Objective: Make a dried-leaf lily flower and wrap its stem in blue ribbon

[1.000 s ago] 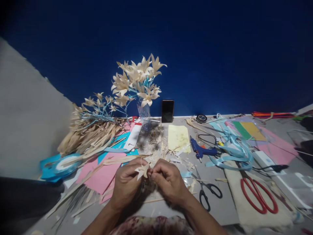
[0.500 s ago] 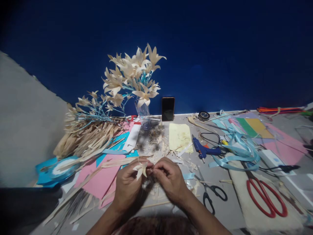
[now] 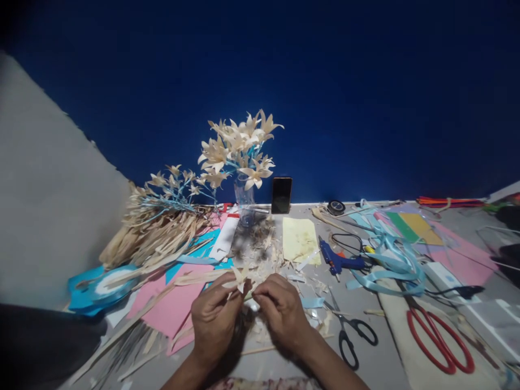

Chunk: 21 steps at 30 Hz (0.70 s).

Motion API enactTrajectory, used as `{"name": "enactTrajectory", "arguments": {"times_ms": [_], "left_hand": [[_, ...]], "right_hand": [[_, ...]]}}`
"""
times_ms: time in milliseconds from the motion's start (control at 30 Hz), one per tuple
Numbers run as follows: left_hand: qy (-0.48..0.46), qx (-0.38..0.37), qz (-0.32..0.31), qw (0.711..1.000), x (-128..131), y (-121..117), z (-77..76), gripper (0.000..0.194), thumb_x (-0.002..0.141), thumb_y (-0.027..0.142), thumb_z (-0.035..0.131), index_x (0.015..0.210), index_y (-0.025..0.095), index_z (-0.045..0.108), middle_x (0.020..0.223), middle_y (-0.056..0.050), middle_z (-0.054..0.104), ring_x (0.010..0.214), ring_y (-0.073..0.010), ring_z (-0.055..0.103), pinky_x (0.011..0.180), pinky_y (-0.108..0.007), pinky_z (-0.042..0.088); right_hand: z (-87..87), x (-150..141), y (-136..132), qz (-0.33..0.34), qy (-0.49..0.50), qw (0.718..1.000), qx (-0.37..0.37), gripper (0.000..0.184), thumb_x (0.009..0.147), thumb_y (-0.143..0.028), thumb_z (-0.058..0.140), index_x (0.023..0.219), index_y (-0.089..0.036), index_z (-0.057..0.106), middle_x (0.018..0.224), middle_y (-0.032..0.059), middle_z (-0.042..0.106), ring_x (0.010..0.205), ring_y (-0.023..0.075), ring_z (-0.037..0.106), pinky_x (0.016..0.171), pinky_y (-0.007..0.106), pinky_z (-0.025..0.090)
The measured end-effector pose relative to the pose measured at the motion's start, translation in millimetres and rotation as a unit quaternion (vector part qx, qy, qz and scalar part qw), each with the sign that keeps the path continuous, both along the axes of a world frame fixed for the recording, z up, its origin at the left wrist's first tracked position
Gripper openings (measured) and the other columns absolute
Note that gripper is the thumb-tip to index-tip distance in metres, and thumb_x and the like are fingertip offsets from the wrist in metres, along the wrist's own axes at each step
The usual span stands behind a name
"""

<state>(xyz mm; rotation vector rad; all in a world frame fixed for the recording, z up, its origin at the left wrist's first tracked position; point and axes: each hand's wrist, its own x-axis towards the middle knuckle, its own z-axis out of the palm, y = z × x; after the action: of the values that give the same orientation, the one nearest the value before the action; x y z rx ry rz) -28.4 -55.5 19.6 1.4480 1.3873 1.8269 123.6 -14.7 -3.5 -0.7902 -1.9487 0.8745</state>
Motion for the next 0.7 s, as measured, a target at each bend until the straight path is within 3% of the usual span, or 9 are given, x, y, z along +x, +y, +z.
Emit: {"name": "enactTrajectory", "arguments": {"times_ms": [200,333,400,500,700], "left_hand": [[-0.079,-0.062,0.017,0.995,1,-6,-8.5,0.025,0.08,0.027,0.077,0.06,0.016,0.065,0.064,-0.001,0.058,0.061,-0.0141,0.056,0.055,-0.022,0.048],[-0.073,-0.101,0.012,0.992,4,-10,-0.8,0.024,0.079,0.028,0.076,0.059,0.016,0.069,0.063,-0.003,0.066,0.061,-0.0161,0.062,0.056,-0.023,0.052],[-0.082,-0.119,-0.013,0.989,6,-10,1.5,0.015,0.078,0.03,0.076,0.072,0.017,0.078,0.073,-0.006,0.075,0.062,-0.0187,0.068,0.056,-0.024,0.056],[-0.062,-0.115,-0.034,0.991,7,-7,-2.0,0.016,0.073,0.033,0.08,0.081,0.02,0.083,0.085,-0.009,0.08,0.076,-0.0248,0.075,0.067,-0.029,0.062],[-0.027,-0.096,0.001,0.995,9,2,-7.1,0.014,0.072,0.034,0.082,0.077,0.021,0.082,0.081,-0.006,0.08,0.077,-0.0242,0.075,0.075,-0.029,0.063]], "right_hand": [[1.3,-8,-15,-0.009,0.024,0.999,-0.046,0.018,0.096,-0.02,0.055,0.08,-0.02,0.063,0.073,0.0003,0.062,0.07,0.0156,0.057,0.067,0.027,0.042],[14.8,0,-17,-0.024,0.003,1.0,0.008,0.02,0.096,-0.02,0.056,0.081,-0.02,0.068,0.074,0.0026,0.067,0.073,0.0175,0.061,0.07,0.029,0.043],[22.9,6,-16,-0.027,-0.008,0.999,0.039,0.021,0.097,-0.02,0.055,0.081,-0.02,0.069,0.073,0.0036,0.069,0.073,0.018,0.062,0.07,0.03,0.044],[30.4,12,-14,-0.061,-0.01,0.995,0.084,0.02,0.096,-0.02,0.057,0.08,-0.021,0.07,0.073,0.0042,0.071,0.071,0.0185,0.064,0.069,0.03,0.045],[22.7,25,-11,-0.062,-0.007,0.996,0.067,0.013,0.089,-0.018,0.061,0.082,-0.021,0.07,0.077,0.0043,0.075,0.074,0.0184,0.067,0.071,0.028,0.048]]}}
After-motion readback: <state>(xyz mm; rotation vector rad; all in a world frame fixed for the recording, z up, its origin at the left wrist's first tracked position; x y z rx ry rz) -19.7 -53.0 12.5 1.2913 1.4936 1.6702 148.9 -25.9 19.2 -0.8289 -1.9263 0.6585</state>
